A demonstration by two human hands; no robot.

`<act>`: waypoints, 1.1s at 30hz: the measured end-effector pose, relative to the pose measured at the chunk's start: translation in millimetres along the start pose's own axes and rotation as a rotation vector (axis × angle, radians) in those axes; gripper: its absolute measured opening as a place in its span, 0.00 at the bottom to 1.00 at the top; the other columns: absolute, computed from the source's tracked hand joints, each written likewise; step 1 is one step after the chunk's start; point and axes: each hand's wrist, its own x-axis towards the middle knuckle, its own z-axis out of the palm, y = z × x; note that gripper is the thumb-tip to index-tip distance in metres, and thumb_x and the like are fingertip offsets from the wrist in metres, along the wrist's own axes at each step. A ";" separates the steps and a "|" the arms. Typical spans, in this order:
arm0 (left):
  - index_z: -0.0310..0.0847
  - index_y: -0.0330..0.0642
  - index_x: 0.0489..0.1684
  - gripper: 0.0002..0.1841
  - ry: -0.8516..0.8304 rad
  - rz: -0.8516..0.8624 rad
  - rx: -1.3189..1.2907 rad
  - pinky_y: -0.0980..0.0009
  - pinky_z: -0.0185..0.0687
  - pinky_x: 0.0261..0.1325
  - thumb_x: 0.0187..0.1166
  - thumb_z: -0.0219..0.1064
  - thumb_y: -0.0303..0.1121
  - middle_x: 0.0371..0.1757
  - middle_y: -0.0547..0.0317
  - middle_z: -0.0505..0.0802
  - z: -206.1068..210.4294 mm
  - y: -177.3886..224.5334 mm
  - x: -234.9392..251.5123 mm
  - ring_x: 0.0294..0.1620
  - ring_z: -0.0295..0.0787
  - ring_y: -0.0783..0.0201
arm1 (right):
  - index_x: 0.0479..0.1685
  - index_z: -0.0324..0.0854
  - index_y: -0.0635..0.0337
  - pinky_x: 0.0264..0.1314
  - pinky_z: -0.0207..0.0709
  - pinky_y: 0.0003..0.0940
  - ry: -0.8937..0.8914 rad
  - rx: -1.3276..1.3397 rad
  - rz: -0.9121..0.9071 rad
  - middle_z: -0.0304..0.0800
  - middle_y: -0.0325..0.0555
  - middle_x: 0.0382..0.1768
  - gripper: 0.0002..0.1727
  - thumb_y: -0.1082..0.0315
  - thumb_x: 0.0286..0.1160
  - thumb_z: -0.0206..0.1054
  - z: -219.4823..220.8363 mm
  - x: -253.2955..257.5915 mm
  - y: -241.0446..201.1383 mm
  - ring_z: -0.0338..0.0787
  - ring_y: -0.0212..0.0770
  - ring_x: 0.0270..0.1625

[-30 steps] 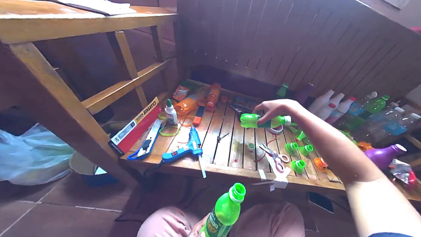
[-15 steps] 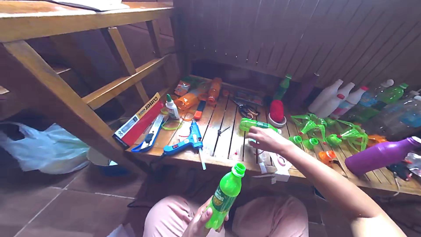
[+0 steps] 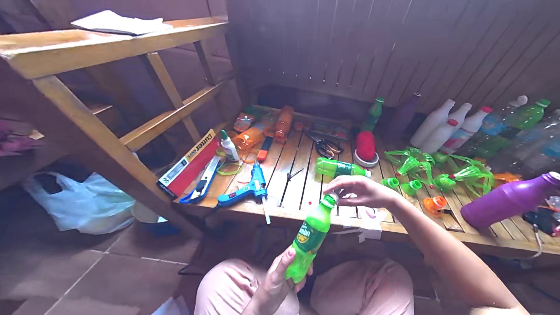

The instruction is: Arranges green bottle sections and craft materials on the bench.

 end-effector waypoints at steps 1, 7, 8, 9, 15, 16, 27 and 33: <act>0.86 0.45 0.49 0.36 -0.030 -0.035 -0.033 0.81 0.79 0.21 0.60 0.74 0.71 0.32 0.58 0.94 1.9 3.9 -1.3 0.18 0.83 0.75 | 0.69 0.80 0.72 0.63 0.85 0.25 0.003 -0.033 -0.027 0.83 0.55 0.67 0.20 0.77 0.77 0.69 -0.7 -2.8 -2.4 0.89 0.33 0.61; 0.89 0.49 0.58 0.29 -0.371 -0.285 -0.400 0.86 0.75 0.19 0.73 0.68 0.63 0.30 0.60 0.92 -7.1 16.1 -2.5 0.18 0.83 0.77 | 0.65 0.85 0.70 0.63 0.85 0.25 -0.016 -0.205 -0.125 0.88 0.58 0.65 0.17 0.79 0.78 0.68 0.0 -11.0 -17.2 0.91 0.37 0.63; 0.89 0.49 0.59 0.29 -0.400 -0.293 -0.418 0.86 0.75 0.19 0.74 0.68 0.62 0.30 0.60 0.92 -7.4 15.6 -2.1 0.18 0.83 0.77 | 0.66 0.84 0.71 0.62 0.86 0.25 -0.013 -0.149 -0.092 0.87 0.57 0.64 0.18 0.78 0.79 0.68 0.2 -12.8 -17.9 0.91 0.36 0.62; 0.89 0.48 0.59 0.29 -0.424 -0.287 -0.427 0.85 0.76 0.20 0.74 0.68 0.62 0.30 0.59 0.92 -7.8 14.6 -1.3 0.18 0.84 0.76 | 0.66 0.83 0.71 0.60 0.87 0.25 -0.002 -0.086 -0.076 0.88 0.55 0.63 0.18 0.77 0.79 0.68 1.1 -14.5 -17.7 0.91 0.34 0.60; 0.88 0.43 0.61 0.29 -0.550 -0.304 -0.597 0.84 0.79 0.22 0.78 0.64 0.59 0.31 0.57 0.93 3.3 10.0 -3.1 0.19 0.86 0.74 | 0.62 0.84 0.72 0.65 0.86 0.27 0.017 -0.020 -0.148 0.88 0.52 0.65 0.17 0.81 0.74 0.70 2.0 -18.8 -23.0 0.90 0.35 0.66; 0.88 0.42 0.61 0.29 -0.563 -0.316 -0.631 0.84 0.79 0.22 0.79 0.64 0.59 0.32 0.57 0.93 6.7 8.3 -5.3 0.19 0.86 0.75 | 0.60 0.85 0.72 0.65 0.86 0.27 0.011 -0.016 -0.169 0.89 0.52 0.64 0.16 0.82 0.73 0.71 1.2 -18.5 -25.5 0.90 0.35 0.66; 0.93 0.55 0.41 0.27 -0.190 -0.054 -0.124 0.84 0.74 0.20 0.64 0.71 0.68 0.29 0.64 0.94 21.7 10.6 -11.1 0.19 0.83 0.78 | 0.56 0.85 0.69 0.55 0.87 0.19 0.048 0.057 0.037 0.95 0.32 0.47 0.17 0.79 0.66 0.77 -0.7 -16.4 -40.1 0.92 0.19 0.47; 0.91 0.49 0.55 0.28 -0.393 -0.180 -0.394 0.85 0.74 0.19 0.73 0.68 0.62 0.30 0.60 0.93 16.2 7.3 -10.8 0.18 0.83 0.77 | 0.58 0.84 0.71 0.60 0.85 0.21 -0.025 0.031 -0.027 0.94 0.38 0.50 0.18 0.77 0.68 0.77 -4.6 -14.4 -34.3 0.91 0.21 0.51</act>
